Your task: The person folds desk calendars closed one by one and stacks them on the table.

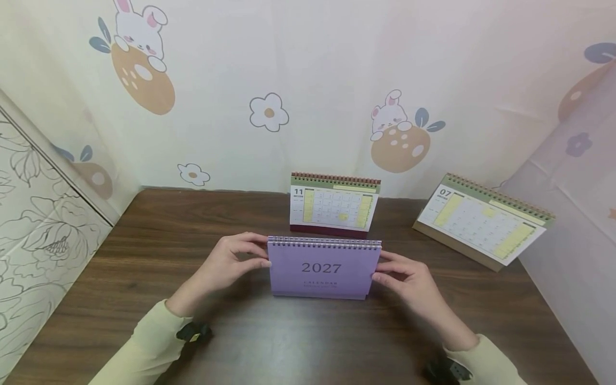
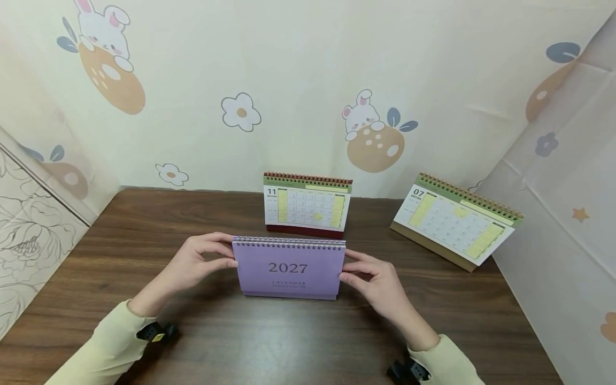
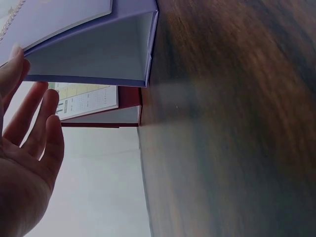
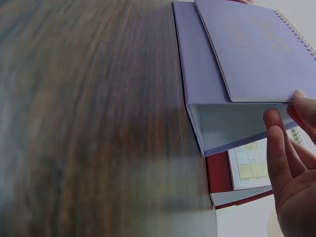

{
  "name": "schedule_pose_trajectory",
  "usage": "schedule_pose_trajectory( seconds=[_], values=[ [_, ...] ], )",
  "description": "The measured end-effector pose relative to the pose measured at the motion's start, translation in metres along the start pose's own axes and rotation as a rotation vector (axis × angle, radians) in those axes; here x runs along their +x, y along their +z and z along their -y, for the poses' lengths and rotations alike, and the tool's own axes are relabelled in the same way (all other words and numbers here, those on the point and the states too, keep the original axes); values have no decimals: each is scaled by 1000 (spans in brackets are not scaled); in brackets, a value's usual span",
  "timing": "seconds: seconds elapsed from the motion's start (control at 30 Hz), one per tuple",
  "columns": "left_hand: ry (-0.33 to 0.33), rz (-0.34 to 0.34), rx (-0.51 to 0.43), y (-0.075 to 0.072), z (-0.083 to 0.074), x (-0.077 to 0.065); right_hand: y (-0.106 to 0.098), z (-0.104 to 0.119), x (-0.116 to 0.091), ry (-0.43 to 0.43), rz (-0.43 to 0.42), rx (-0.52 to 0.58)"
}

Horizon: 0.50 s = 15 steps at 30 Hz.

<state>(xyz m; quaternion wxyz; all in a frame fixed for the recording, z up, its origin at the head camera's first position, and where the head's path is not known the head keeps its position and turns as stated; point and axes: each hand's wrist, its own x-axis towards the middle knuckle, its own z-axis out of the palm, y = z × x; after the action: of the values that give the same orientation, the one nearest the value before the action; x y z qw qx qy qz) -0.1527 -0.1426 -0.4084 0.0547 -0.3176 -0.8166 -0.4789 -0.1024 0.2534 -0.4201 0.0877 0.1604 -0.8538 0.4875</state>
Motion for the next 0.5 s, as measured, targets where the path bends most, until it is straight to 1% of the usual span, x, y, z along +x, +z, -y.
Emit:
schedule_pose_trajectory(
  seconds=[0.17,0.37,0.5],
  values=[
    [-14,35,26,-1,-1,-2,-1,-3,0,1,19,-23],
    [-34,89,33,-2,-1,-4,2,-5,-1,-19,10,-22],
    [-17,88,44,1,-1,-3,3,-7,-1,-16,12,7]
  ],
)
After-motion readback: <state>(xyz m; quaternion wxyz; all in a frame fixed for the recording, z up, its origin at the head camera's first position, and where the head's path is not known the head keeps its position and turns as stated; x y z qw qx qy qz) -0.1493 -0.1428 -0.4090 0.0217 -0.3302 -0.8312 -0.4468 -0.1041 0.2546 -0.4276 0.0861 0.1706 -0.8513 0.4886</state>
